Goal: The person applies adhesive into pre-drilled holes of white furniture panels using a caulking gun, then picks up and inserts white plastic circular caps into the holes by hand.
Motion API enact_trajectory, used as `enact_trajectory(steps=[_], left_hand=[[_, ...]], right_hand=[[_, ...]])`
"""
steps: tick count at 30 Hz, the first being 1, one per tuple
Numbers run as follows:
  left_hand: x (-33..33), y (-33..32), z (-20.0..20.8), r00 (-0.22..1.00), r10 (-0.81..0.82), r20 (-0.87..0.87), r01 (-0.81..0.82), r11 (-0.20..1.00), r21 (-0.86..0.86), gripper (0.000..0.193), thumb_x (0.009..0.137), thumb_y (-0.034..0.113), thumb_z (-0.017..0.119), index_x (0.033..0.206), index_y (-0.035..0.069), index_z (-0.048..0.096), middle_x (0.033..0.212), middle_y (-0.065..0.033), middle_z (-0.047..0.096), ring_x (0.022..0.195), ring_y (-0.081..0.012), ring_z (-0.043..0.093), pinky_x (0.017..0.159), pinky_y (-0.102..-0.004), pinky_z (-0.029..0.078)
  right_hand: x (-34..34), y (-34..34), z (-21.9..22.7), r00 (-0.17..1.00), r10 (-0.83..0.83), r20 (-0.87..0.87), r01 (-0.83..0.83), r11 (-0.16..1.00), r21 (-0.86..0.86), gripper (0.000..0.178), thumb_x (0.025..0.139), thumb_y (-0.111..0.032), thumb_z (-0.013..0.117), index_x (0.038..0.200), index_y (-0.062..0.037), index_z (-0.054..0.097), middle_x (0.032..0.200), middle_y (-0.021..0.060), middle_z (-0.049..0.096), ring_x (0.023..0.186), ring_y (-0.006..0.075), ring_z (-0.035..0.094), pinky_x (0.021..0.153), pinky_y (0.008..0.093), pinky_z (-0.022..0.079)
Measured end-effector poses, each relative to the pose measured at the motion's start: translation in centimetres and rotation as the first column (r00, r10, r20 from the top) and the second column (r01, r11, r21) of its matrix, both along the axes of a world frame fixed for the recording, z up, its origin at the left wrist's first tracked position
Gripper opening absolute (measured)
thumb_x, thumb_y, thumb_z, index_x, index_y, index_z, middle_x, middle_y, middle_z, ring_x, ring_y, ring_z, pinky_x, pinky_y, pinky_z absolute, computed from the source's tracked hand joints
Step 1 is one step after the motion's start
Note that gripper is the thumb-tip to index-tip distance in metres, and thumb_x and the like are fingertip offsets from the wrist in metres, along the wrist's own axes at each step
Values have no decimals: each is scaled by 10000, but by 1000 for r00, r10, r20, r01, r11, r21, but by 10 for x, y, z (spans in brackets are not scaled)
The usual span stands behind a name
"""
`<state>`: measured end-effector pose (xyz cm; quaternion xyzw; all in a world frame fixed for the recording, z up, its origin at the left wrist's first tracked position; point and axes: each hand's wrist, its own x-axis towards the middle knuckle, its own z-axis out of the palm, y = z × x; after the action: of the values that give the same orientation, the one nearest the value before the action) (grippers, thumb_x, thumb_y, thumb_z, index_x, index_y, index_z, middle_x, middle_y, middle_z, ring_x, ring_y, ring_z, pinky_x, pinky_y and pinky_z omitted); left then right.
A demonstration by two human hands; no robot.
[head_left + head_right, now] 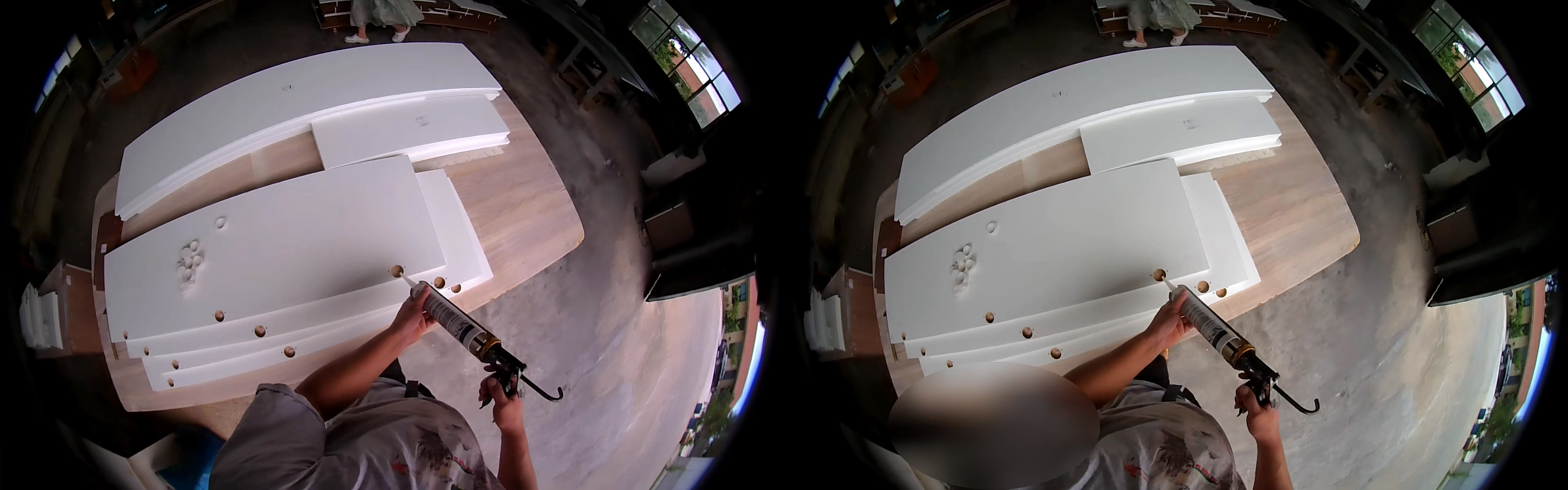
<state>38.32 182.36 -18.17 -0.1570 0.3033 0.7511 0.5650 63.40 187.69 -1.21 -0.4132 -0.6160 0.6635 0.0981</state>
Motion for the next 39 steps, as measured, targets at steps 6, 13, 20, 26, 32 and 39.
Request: enact_trajectory(steps=[6,13,20,26,32,39], left_hand=[[-9,19,-6,997,71,-18,-71,997,-4,420,1029,437,508,1248,82,457,1053,-56,588,928,-159,636,814,-339,579],[-5,28,-1,988,152,9,-152,988,9,443,1023,441,518,1262,75,445,1102,-72,587,964,-164,627,844,-345,575],[-9,32,-35,948,292,127,-301,951,64,321,1025,350,544,1178,68,539,1101,-77,643,1008,-218,654,888,-373,564],[11,48,-22,955,297,-9,-290,939,187,317,1011,400,561,1061,88,589,998,-23,636,965,-161,613,908,-342,541],[31,67,-8,943,333,19,-315,869,382,192,980,276,634,1065,106,612,968,-33,682,946,-197,650,894,-384,548],[57,112,-45,983,172,68,-184,948,259,148,969,245,637,1096,174,612,992,-27,694,957,-198,672,853,-408,571]], right_hand=[[-15,57,-13,999,30,38,-28,999,-45,253,953,-168,586,1147,-8,558,695,17,557,586,101,522,539,263,437],[-23,94,-6,987,150,53,-146,987,-66,303,952,-219,620,1161,-11,550,704,28,550,588,123,520,538,268,430],[-8,114,25,931,245,-271,-336,863,-376,660,924,-558,551,1254,14,536,951,103,629,843,188,610,689,318,508],[-41,164,24,882,411,-232,-463,848,-258,612,1008,-575,427,1156,-5,591,885,59,635,736,121,571,580,260,456],[5,198,12,891,452,-45,-446,852,-275,473,899,-82,695,1337,-30,525,1184,120,652,919,149,637,655,276,519],[5,196,26,893,448,-34,-440,856,-270,377,912,-148,670,1247,-26,546,1103,105,646,878,148,625,658,284,507]])
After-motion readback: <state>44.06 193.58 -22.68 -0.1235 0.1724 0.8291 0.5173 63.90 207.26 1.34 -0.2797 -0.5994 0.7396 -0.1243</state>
